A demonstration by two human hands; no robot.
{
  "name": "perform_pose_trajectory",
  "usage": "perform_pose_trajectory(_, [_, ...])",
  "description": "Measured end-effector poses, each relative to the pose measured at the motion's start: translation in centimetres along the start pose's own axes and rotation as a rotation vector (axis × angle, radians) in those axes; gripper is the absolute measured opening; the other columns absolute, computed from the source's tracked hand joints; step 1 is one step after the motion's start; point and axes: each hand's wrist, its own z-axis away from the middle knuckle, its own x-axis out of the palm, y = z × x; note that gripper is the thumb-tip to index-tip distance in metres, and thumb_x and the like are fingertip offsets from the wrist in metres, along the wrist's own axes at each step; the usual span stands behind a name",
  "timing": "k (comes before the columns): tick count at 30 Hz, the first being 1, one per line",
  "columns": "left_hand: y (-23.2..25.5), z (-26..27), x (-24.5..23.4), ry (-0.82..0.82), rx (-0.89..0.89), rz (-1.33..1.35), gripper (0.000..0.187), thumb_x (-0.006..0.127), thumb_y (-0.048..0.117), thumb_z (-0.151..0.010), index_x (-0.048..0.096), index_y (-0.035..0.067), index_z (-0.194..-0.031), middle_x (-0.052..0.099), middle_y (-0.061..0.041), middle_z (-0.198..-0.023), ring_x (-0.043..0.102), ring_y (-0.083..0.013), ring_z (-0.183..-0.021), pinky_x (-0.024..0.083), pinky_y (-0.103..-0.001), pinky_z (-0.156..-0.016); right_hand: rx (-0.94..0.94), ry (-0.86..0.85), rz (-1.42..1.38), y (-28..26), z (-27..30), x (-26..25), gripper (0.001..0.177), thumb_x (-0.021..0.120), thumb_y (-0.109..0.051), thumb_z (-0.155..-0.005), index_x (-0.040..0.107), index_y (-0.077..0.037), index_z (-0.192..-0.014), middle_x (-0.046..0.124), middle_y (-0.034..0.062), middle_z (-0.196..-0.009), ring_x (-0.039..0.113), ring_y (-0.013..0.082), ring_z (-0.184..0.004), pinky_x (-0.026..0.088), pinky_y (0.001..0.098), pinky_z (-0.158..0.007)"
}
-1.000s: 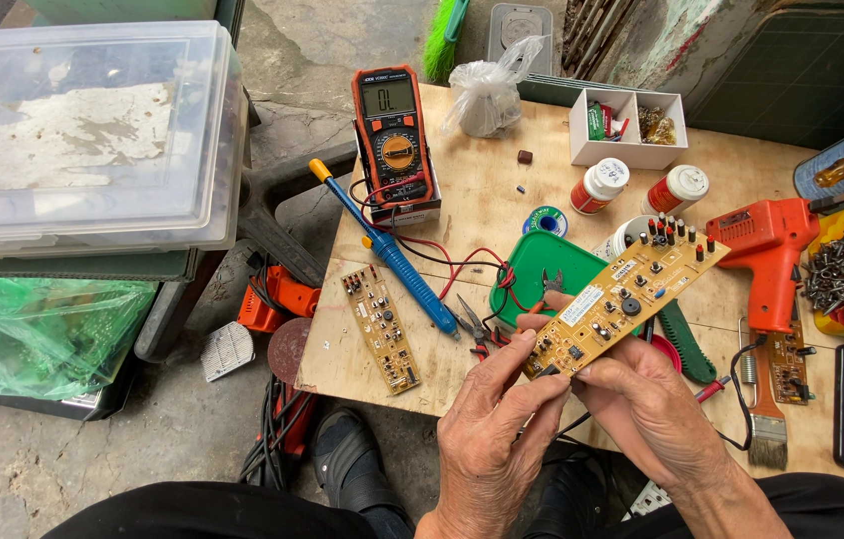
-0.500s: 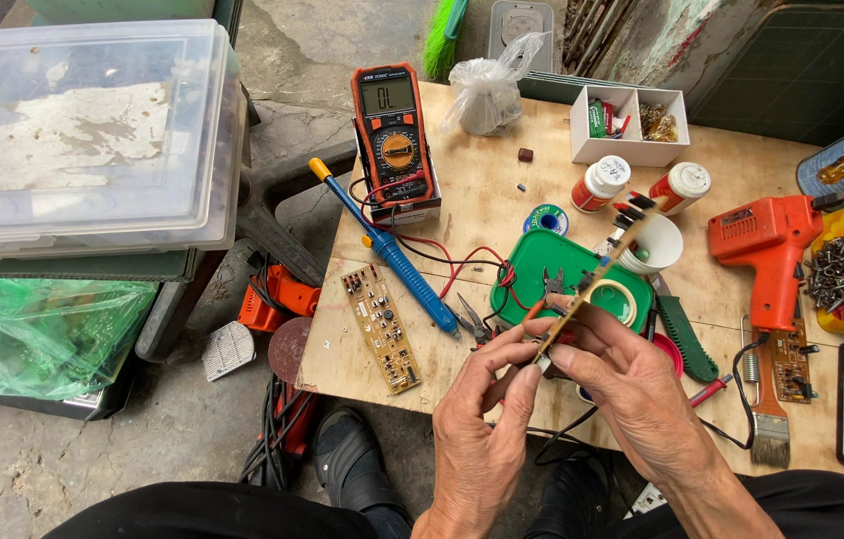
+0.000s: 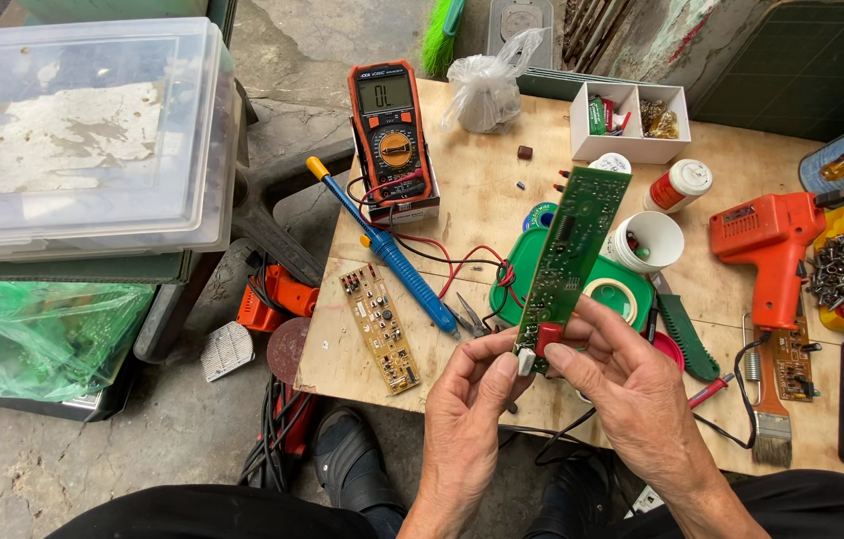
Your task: The person scrapes a green circuit board with a small metal tool, then uses a multimeter to test points on the board. They flip the board over to view the other side, place it on the table, and later pick up a second circuit board to compare. Finally, they open a plastic container and handle a green lid.
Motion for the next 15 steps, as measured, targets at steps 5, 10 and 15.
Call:
perform_pose_trajectory(5, [0.08,-0.12,0.10,0.005,-0.061,0.075,0.031,0.067,0.021,-0.106,0.072,0.001,-0.130,0.081,-0.014,-0.134,0.075,-0.0164,-0.120,0.067,-0.040,-0.109,-0.014,0.013,0.023,0.30,-0.11,-0.15,0.069,0.076,-0.005,-0.091,0.061,-0.002,-0.158,0.085,0.0139,-0.130,0.079,0.0181,-0.123,0.064,0.0330,-0.109])
perform_pose_trajectory(10, [-0.34,-0.34,-0.03,0.017,-0.145,0.182,0.030,0.070,0.019,-0.104,0.069,-0.001,-0.127,0.079,-0.017,-0.134,0.075,-0.0213,-0.123,0.068,-0.046,-0.110,-0.075,0.028,0.054,0.44,-0.12,-0.20,0.066,0.078,-0.007,-0.091,0.063,0.000,-0.155,0.085,0.0148,-0.124,0.081,0.0189,-0.117,0.061,0.0306,-0.113])
perform_pose_trajectory(15, [-0.02,-0.28,0.37,0.052,-0.194,0.226,0.027,0.071,0.014,-0.103,0.068,-0.001,-0.125,0.079,-0.019,-0.131,0.077,-0.0239,-0.120,0.069,-0.048,-0.108,-0.087,0.029,0.065,0.07,0.05,-0.17,0.064,0.079,-0.008,-0.091,0.065,-0.001,-0.153,0.085,0.0129,-0.122,0.081,0.0174,-0.114,0.062,0.0296,-0.110])
